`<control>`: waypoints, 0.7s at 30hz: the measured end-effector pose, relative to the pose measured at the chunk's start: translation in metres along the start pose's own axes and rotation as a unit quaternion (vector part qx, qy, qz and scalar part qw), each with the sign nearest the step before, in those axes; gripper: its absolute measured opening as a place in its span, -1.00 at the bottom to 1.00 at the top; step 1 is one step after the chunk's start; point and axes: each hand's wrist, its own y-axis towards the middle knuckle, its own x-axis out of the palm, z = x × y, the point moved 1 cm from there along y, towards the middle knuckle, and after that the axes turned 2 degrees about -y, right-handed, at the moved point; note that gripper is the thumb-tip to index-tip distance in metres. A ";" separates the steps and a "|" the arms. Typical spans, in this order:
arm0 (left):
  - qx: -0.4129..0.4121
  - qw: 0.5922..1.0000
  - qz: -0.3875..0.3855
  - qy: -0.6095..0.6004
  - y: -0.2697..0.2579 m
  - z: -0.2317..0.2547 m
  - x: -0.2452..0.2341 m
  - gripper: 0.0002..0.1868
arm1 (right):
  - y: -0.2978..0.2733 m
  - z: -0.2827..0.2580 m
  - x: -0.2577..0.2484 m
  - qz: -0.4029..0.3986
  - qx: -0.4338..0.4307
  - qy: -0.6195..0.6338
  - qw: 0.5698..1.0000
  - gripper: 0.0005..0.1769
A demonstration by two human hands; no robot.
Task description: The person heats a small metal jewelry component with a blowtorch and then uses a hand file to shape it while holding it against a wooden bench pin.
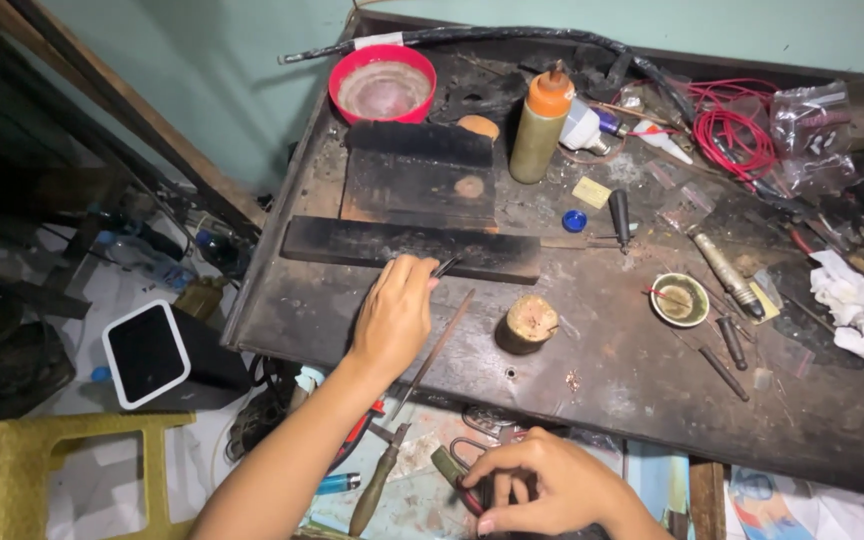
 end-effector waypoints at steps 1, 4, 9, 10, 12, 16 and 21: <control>0.005 1.000 0.002 -0.001 0.001 0.002 -0.002 -0.79 | 0.000 0.001 -0.001 0.004 -0.001 -0.003 1.000 -0.58; 0.014 0.998 0.050 0.035 0.000 0.010 -0.009 -0.85 | -0.001 0.003 0.000 -0.018 0.024 0.003 1.000 -0.59; -0.011 0.993 0.117 -0.012 0.003 0.012 -0.021 -0.83 | 0.001 0.003 0.001 -0.021 0.010 0.009 1.000 -0.58; -0.013 0.993 0.115 -0.013 0.001 0.010 -0.017 -0.83 | 0.001 0.003 0.002 -0.022 0.011 0.011 1.000 -0.58; -0.052 0.995 0.065 -0.063 -0.002 0.006 -0.008 -0.78 | 0.001 0.003 0.003 -0.022 0.032 0.004 0.999 -0.52; -0.118 0.985 0.024 -0.127 -0.003 0.008 -0.003 -0.76 | 0.000 0.000 0.003 -0.015 0.019 0.016 1.000 -0.52; -0.019 0.989 0.104 -0.108 -0.006 0.002 0.005 -0.85 | -0.001 0.000 0.003 -0.012 0.019 -0.001 1.000 -0.54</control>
